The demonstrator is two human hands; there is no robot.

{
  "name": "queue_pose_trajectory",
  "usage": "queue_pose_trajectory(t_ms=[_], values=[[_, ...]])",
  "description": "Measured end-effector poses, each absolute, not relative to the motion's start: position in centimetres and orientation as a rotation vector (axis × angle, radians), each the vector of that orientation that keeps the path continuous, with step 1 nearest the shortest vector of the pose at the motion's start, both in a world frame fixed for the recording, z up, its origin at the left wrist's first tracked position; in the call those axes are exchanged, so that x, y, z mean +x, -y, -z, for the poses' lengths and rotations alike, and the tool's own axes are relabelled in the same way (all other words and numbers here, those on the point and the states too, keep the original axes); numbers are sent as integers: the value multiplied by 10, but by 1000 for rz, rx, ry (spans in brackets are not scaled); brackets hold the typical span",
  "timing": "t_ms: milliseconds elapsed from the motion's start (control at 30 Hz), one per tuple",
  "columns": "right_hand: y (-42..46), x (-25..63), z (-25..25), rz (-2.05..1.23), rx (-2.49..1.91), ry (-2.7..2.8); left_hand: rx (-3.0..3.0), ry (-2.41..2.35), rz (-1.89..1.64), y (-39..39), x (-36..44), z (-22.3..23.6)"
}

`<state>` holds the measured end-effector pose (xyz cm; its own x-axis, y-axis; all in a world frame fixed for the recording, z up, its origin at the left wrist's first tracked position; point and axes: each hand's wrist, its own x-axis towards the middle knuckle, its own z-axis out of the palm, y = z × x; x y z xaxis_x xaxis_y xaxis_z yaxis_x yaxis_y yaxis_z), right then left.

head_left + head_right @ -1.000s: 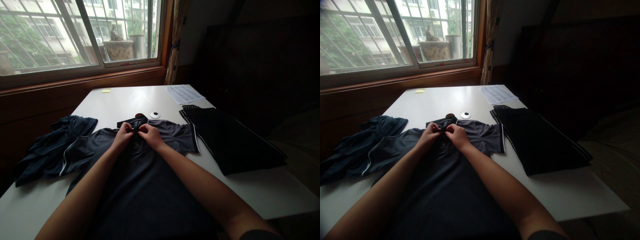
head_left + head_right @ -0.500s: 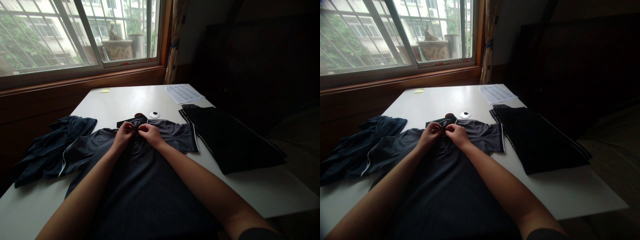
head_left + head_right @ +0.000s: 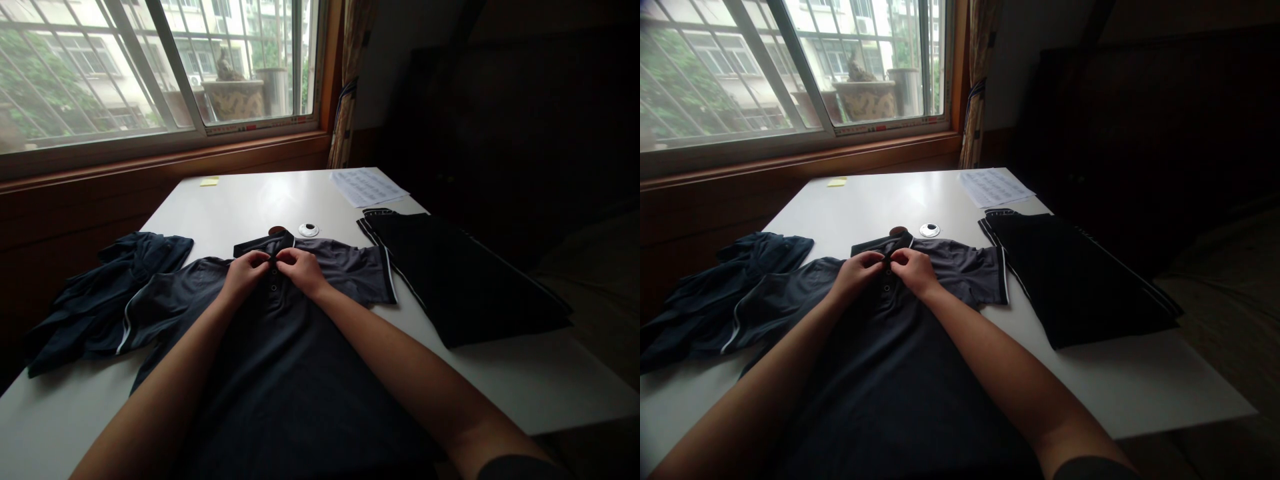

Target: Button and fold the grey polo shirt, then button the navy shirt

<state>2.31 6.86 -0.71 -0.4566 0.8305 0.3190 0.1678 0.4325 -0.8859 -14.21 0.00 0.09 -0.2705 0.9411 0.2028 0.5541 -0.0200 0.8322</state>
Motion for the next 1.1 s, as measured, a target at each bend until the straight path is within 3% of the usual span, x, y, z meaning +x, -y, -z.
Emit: queue_pose_trajectory(t_ms=[633,1100], values=[[-67,23,8,-934,-766,1943,1531,-1824,-1285,1,-142,0],[-68,23,7,-980,-700,1926,1071,-1423,-1349,0,-145,-2]])
